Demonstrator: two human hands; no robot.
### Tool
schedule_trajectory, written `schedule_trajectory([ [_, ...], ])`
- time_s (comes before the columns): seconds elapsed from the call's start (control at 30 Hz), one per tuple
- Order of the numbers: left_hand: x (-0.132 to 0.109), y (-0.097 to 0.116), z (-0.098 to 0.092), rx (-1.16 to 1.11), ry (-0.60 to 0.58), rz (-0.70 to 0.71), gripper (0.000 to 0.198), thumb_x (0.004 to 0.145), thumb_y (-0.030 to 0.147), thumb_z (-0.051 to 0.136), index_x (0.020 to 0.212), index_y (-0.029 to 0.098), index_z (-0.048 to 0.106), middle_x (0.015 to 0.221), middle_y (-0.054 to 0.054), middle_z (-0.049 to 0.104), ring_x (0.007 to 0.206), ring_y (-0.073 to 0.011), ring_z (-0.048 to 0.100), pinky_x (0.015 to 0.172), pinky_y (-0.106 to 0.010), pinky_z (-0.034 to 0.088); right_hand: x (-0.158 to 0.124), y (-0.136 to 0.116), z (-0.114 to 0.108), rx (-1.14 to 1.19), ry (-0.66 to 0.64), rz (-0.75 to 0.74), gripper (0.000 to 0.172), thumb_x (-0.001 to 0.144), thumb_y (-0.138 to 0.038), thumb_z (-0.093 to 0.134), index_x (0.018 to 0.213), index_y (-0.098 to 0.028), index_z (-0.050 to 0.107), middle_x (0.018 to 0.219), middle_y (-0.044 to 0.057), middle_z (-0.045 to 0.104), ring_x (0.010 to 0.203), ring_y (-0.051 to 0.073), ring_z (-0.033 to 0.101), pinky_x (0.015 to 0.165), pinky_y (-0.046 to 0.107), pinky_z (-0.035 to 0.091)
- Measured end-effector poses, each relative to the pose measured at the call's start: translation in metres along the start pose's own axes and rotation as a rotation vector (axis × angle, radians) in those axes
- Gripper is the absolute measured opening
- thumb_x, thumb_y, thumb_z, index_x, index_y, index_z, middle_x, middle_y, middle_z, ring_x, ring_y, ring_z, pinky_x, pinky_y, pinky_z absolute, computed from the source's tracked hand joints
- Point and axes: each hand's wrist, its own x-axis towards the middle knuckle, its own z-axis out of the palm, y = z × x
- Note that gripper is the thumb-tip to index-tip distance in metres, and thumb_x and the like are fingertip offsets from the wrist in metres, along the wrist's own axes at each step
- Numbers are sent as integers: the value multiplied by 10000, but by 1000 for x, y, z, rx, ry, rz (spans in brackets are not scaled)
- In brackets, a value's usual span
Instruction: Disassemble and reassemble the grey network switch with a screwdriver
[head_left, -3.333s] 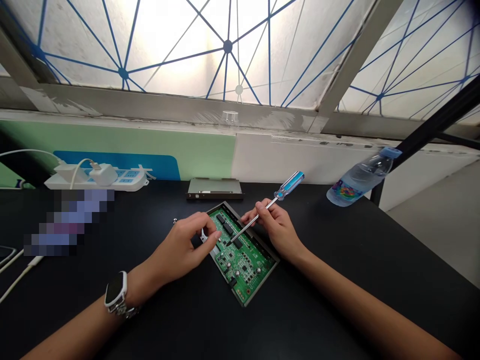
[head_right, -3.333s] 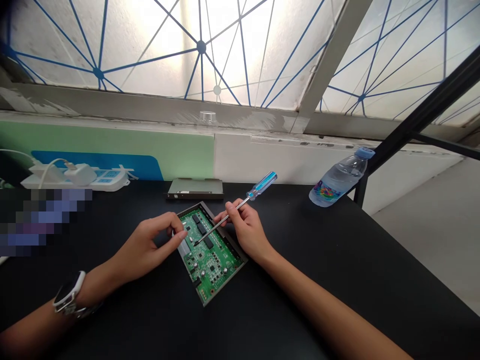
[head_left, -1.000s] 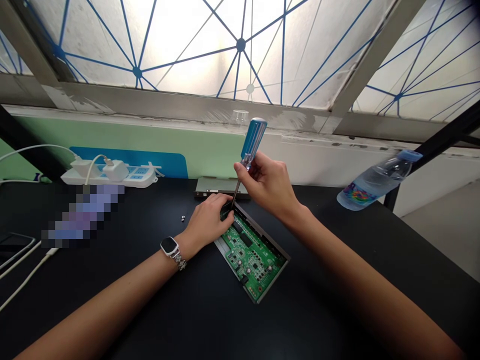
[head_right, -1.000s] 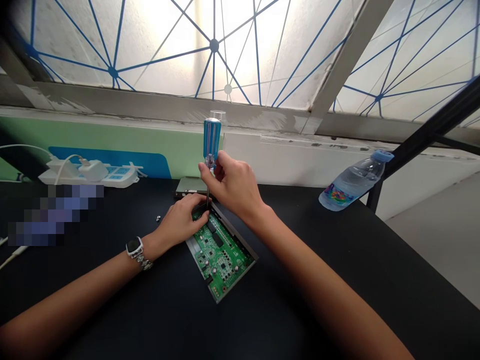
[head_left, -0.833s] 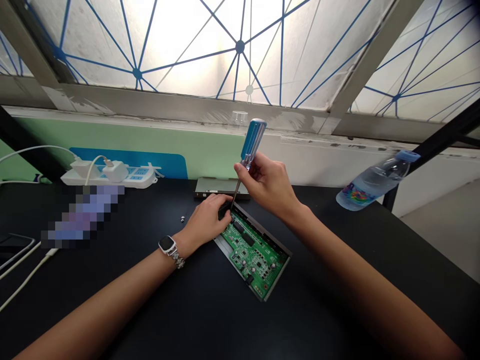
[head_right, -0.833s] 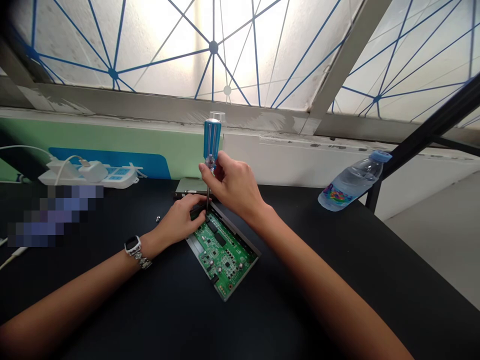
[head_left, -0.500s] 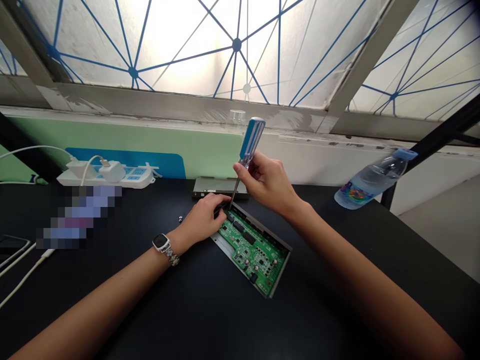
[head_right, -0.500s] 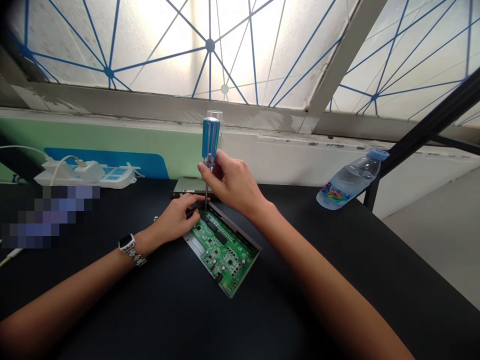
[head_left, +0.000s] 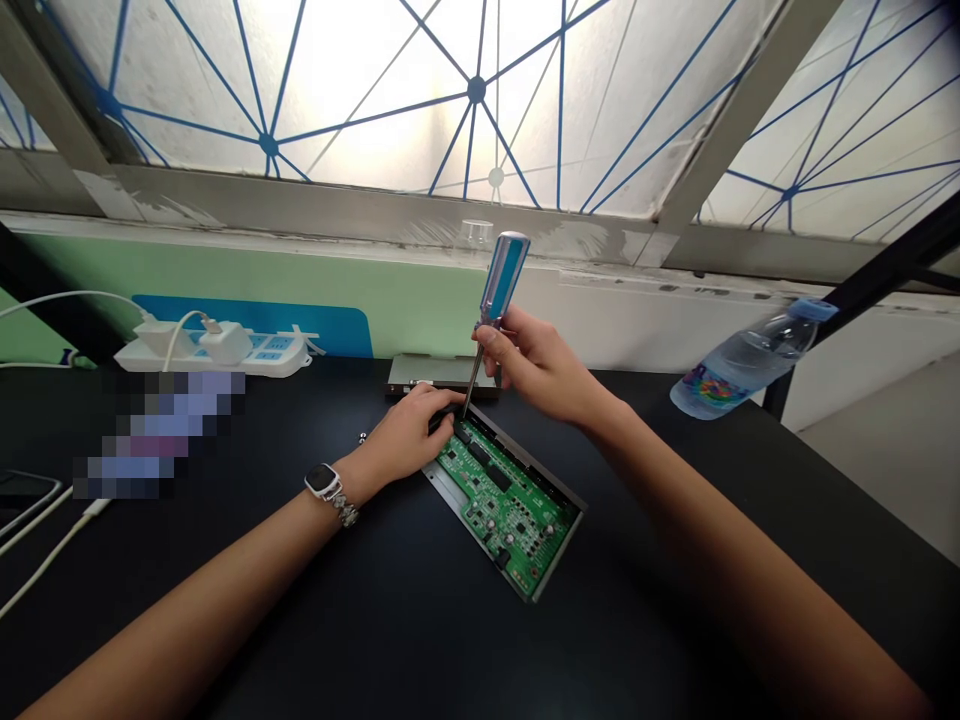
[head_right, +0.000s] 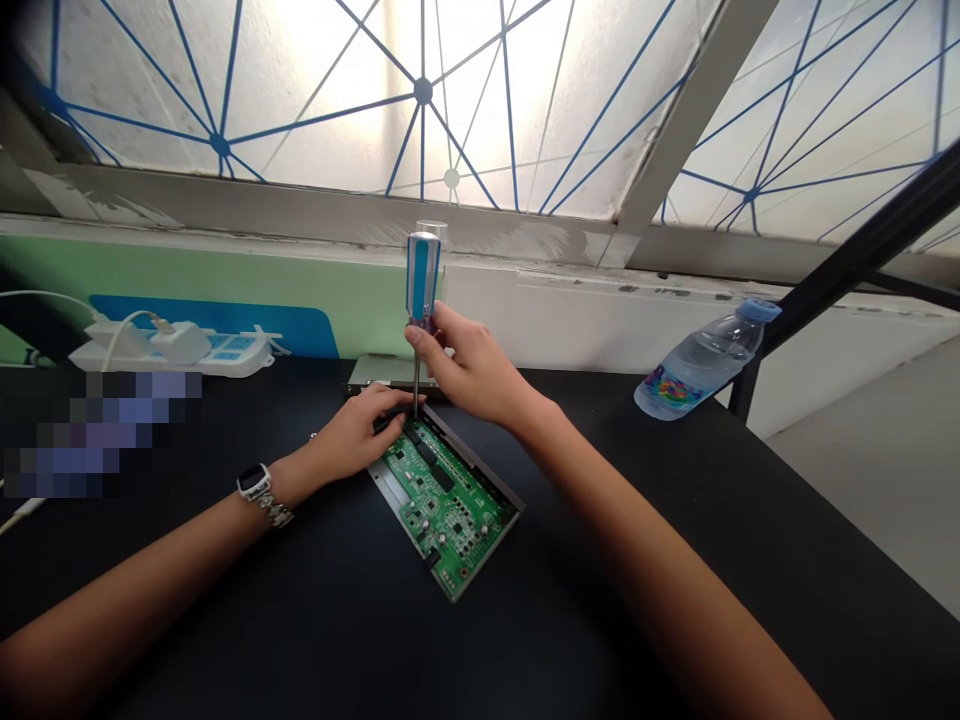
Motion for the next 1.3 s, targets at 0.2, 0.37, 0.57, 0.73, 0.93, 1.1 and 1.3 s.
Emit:
schedule_trajectory([
  [0.2, 3, -5, -5, 20, -41, 69, 334, 1044, 285, 469, 1295, 217, 679, 1030, -94, 641, 970, -247, 650, 877, -393, 536, 2, -1, 0, 310, -65, 132, 371, 987, -556, 583, 1012, -187, 551, 917, 31, 663, 569, 89, 655, 434, 206, 471],
  [0.37, 5, -10, -3, 33, -40, 92, 326, 1048, 283, 480, 1286, 236, 697, 1012, -89, 641, 951, -236, 653, 885, -388, 534, 0, -2, 19, 443, 148, 204, 483, 878, -568, 731, 1038, -263, 391, 759, -42, 681, 494, 135, 684, 450, 243, 540],
  [0.57, 3, -6, -2, 41, -30, 88, 329, 1050, 258, 477, 1293, 236, 698, 989, -83, 641, 964, -231, 659, 892, -375, 532, -3, -2, 35, 383, 320, 176, 475, 883, -546, 738, 877, -277, 347, 694, -55, 668, 414, 127, 638, 378, 248, 481],
  [0.73, 2, -4, -3, 39, -36, 78, 320, 1059, 264, 467, 1274, 242, 703, 1008, -83, 643, 957, -221, 666, 885, -360, 534, -4, -2, 33, 341, 299, 124, 365, 950, -524, 661, 918, -275, 397, 697, -70, 643, 407, 103, 621, 386, 235, 456],
  [0.93, 2, -3, -3, 67, -40, 61, 318, 1062, 285, 463, 1268, 227, 698, 1026, -87, 639, 936, -218, 669, 887, -360, 532, -3, 1, 29, 328, 186, 92, 291, 1020, -532, 531, 1008, -248, 472, 764, -41, 658, 449, 83, 620, 437, 235, 476],
  [1.1, 2, 2, -6, 98, 0, 43, 260, 1041, 278, 516, 1232, 208, 678, 1093, -81, 702, 1020, -251, 663, 914, -394, 516, -2, 2, 31, 367, 266, 137, 419, 912, -547, 701, 1031, -269, 410, 730, -52, 673, 433, 100, 603, 450, 253, 490],
  [1.3, 3, 0, -8, 78, 9, 60, 216, 1038, 279, 533, 1144, 229, 716, 1086, -53, 756, 1022, -252, 646, 883, -383, 508, -2, 5, 29, 381, 260, 121, 397, 934, -565, 662, 935, -267, 399, 756, -48, 695, 427, 89, 607, 442, 243, 469],
])
